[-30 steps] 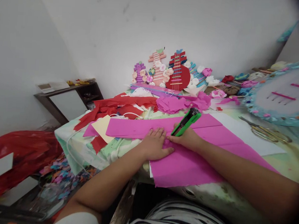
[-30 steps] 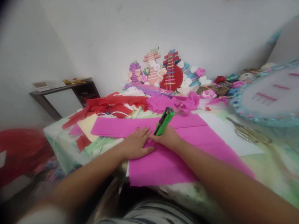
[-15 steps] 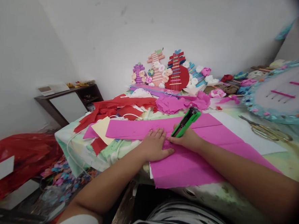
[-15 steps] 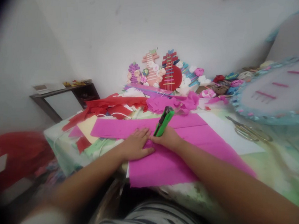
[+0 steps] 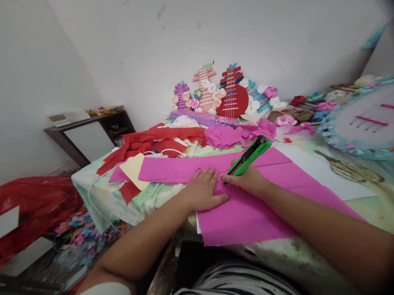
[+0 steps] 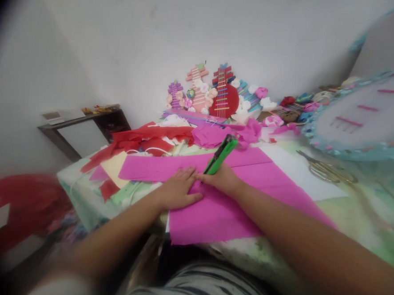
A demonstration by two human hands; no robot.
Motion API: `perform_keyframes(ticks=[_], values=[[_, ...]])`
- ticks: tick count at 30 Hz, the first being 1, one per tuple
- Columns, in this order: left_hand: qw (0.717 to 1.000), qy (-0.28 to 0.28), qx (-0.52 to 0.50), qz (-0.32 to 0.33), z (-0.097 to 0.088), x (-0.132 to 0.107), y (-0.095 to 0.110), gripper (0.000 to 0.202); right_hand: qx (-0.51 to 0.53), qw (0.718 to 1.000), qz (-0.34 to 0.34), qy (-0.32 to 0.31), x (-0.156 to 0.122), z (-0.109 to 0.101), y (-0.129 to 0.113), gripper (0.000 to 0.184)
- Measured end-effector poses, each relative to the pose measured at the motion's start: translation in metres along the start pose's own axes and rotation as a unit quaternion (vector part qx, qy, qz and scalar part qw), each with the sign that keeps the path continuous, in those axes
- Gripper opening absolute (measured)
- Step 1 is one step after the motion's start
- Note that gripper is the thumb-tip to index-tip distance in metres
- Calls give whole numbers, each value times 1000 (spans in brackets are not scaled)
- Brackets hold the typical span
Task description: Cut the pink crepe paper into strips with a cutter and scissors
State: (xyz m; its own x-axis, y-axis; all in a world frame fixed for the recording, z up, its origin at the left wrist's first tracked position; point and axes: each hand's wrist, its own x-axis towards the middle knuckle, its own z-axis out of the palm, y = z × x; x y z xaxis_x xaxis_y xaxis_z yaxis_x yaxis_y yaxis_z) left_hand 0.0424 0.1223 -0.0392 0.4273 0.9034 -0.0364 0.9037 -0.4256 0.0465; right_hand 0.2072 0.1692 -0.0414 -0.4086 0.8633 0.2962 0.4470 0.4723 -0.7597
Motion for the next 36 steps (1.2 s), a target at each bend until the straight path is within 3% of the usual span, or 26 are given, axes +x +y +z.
perform_keyframes(ticks=[11, 27, 36], values=[[1000, -1, -4, -1, -2, -1, 0, 83, -5, 998, -1, -68, -1, 3, 1, 37], [1000, -3, -8, 0, -1, -2, -1, 85, 15, 1000, 0, -18, -2, -1, 0, 39], [1000, -2, 9, 11, 2, 0, -5, 70, -5, 997, -13, -71, -3, 0, 1, 38]])
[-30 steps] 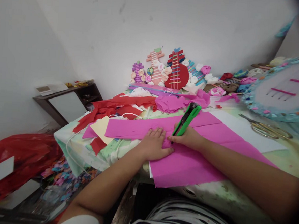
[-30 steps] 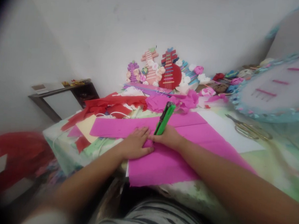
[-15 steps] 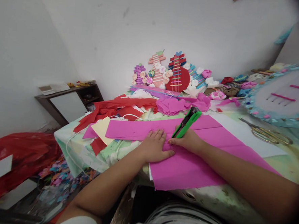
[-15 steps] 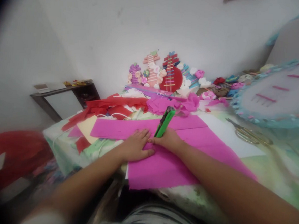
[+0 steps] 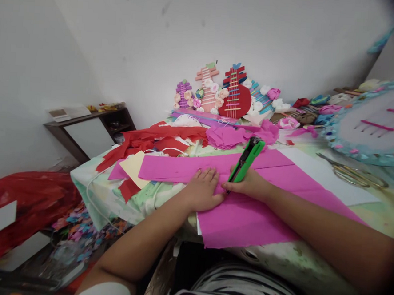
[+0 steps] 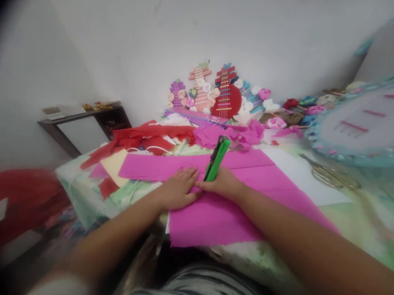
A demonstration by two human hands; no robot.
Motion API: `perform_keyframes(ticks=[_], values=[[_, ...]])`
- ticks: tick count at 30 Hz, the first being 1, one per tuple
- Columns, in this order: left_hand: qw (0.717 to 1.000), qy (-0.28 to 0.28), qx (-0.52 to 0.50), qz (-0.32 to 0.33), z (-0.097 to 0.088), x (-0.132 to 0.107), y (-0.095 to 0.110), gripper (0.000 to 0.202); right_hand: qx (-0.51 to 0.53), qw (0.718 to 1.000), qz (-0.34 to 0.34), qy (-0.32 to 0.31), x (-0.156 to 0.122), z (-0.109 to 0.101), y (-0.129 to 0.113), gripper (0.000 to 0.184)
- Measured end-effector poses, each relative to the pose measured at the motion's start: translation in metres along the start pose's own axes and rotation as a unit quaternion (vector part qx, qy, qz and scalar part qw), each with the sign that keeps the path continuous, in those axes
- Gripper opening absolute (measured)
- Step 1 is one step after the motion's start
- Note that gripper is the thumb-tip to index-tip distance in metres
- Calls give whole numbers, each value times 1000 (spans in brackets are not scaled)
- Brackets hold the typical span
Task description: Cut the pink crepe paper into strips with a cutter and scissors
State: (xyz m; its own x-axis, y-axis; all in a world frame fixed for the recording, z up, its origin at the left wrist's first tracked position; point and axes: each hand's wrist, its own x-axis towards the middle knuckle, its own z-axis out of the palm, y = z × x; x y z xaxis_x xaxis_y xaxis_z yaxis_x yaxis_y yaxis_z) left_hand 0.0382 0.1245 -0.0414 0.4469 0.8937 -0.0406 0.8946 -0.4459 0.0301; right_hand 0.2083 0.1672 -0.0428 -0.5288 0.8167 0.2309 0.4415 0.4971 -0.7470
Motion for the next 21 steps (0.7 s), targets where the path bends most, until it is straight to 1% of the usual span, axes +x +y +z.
perform_keyframes(ticks=[6, 9, 13, 18, 21], values=[[1000, -3, -1, -5, 0, 0, 0, 70, 6, 1000, 15, -2, -1, 3, 0, 36], [1000, -5, 1, -6, 0, 0, 0, 70, 4, 1000, 16, 10, -2, 2, -2, 37], [1000, -1, -1, -5, -1, 0, 1, 70, 21, 999, 12, 23, -2, -1, -2, 33], [1000, -11, 5, -6, -3, -1, 2, 72, 16, 1000, -8, -11, -3, 0, -2, 35], [1000, -12, 10, -6, -3, -2, 2, 74, 6, 1000, -13, -19, -4, 1, -3, 36]])
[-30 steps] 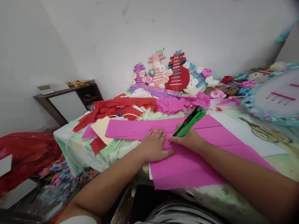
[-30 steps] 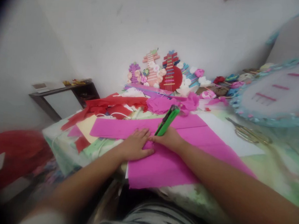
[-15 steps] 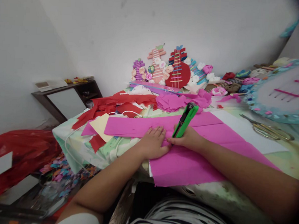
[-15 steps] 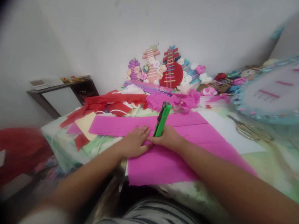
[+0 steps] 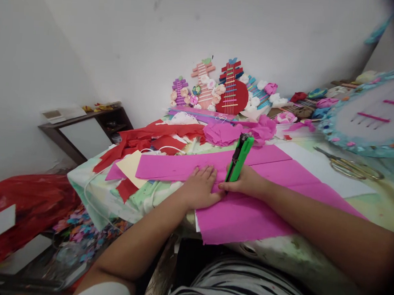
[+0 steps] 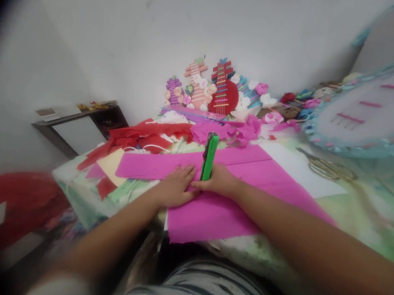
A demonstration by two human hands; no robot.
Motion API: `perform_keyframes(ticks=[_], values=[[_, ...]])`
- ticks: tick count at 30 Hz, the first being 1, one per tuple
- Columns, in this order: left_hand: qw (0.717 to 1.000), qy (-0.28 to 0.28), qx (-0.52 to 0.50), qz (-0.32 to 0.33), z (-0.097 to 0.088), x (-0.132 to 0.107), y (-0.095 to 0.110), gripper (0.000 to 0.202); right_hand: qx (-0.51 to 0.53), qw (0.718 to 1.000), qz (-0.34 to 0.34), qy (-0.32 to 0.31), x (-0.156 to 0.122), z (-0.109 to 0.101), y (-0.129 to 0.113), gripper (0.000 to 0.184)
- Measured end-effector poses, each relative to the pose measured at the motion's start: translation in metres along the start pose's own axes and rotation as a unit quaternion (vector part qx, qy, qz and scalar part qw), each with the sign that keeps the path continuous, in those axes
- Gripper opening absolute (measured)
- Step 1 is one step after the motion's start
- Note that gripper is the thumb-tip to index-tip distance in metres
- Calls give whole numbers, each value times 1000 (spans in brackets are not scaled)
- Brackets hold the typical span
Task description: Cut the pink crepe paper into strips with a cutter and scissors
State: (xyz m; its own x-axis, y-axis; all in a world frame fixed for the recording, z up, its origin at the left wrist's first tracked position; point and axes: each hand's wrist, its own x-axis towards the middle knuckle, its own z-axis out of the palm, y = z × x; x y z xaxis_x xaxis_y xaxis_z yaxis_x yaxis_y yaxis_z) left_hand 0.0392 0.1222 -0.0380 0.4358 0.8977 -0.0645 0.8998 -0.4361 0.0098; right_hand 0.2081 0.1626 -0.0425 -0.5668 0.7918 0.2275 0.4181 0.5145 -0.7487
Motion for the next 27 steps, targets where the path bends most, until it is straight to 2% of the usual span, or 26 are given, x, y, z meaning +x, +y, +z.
perform_keyframes(ticks=[4, 9, 14, 19, 24, 27], values=[[1000, 5, -6, -2, 1, 0, 0, 78, 18, 1000, -20, 13, -2, -1, -1, 35], [1000, 4, -3, 5, 1, 1, 0, 81, 7, 1000, -20, -22, -2, -1, 1, 34], [1000, 0, -4, 5, 1, 0, 0, 82, 15, 1000, -24, -14, -2, -2, 1, 34], [1000, -8, 1, 9, 0, 0, -1, 81, 27, 998, -30, -57, -4, -3, -3, 31], [1000, -5, 7, 11, 0, 0, -1, 79, 26, 998, -40, -49, -5, -3, -1, 30], [1000, -4, 14, 8, 0, 0, 0, 79, 43, 995, -47, -81, -6, -2, 1, 29]])
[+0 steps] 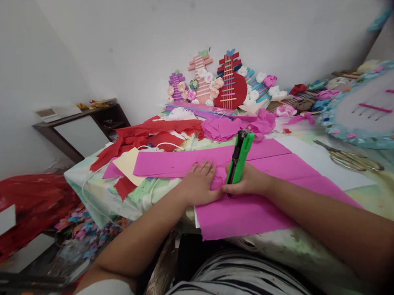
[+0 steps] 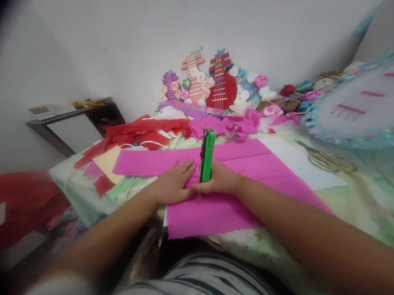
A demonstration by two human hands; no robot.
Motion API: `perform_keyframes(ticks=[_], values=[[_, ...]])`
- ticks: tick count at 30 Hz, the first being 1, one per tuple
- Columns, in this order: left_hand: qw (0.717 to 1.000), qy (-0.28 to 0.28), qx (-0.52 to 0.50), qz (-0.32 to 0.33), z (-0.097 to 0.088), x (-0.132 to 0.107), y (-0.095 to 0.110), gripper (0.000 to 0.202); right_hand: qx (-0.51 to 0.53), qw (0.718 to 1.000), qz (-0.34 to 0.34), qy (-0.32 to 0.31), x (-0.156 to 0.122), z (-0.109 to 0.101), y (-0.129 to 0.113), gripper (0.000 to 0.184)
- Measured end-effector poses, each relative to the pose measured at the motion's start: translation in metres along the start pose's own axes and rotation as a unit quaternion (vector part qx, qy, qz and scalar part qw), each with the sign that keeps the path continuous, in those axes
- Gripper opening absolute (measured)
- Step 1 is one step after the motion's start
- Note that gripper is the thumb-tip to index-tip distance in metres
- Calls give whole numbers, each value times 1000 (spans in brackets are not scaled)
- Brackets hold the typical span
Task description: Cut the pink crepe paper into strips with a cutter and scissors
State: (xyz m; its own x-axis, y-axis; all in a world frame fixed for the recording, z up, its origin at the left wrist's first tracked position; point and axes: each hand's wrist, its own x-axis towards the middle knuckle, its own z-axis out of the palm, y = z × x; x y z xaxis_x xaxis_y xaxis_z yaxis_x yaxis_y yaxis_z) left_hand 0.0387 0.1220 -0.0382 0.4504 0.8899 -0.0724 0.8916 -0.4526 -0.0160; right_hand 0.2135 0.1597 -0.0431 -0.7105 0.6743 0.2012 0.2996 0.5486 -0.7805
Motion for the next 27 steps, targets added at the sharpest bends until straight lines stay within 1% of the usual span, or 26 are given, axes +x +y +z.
perform_keyframes(ticks=[2, 3, 7, 8, 9, 13, 15, 17, 20, 21, 23, 25, 27], values=[[1000, 2, 6, 1, 0, 0, 0, 79, 1, 1000, -2, -15, 0, 0, 0, 29], [1000, 4, 8, 1, 0, 0, 0, 78, 0, 1000, -5, -12, -1, -1, -1, 30], [1000, 13, 4, 3, 1, 0, 0, 79, 1, 998, -10, 65, -2, -4, -4, 32], [1000, 13, 3, 3, 1, 0, 0, 80, 5, 997, -6, 70, -2, -4, -4, 32], [1000, 13, 3, 4, 2, 0, 0, 80, 9, 998, -1, 63, -3, -5, -4, 33], [1000, 11, 3, 12, 3, 2, -2, 78, 2, 1000, 4, -11, -2, -2, -1, 34], [1000, 13, -4, 19, 1, 1, -3, 78, -3, 1000, 3, -15, -2, -1, 0, 34], [999, 29, -10, 16, -2, -2, -1, 75, 0, 1000, 8, -3, -1, -2, -3, 33], [998, 63, -13, 24, -5, -14, 5, 70, -4, 998, 22, 51, 0, -10, -17, 32], [997, 64, -16, 37, -5, -19, 8, 70, -10, 997, 31, 73, 0, -13, -25, 32], [997, 42, -27, 62, -4, -28, 14, 76, -16, 992, 71, 101, -2, -19, -42, 33], [997, 24, -32, 68, 0, -34, 16, 84, 1, 987, 129, 101, -6, -21, -56, 34], [997, 18, -30, 67, 4, -36, 16, 88, 26, 979, 180, 88, -11, -19, -64, 34]])
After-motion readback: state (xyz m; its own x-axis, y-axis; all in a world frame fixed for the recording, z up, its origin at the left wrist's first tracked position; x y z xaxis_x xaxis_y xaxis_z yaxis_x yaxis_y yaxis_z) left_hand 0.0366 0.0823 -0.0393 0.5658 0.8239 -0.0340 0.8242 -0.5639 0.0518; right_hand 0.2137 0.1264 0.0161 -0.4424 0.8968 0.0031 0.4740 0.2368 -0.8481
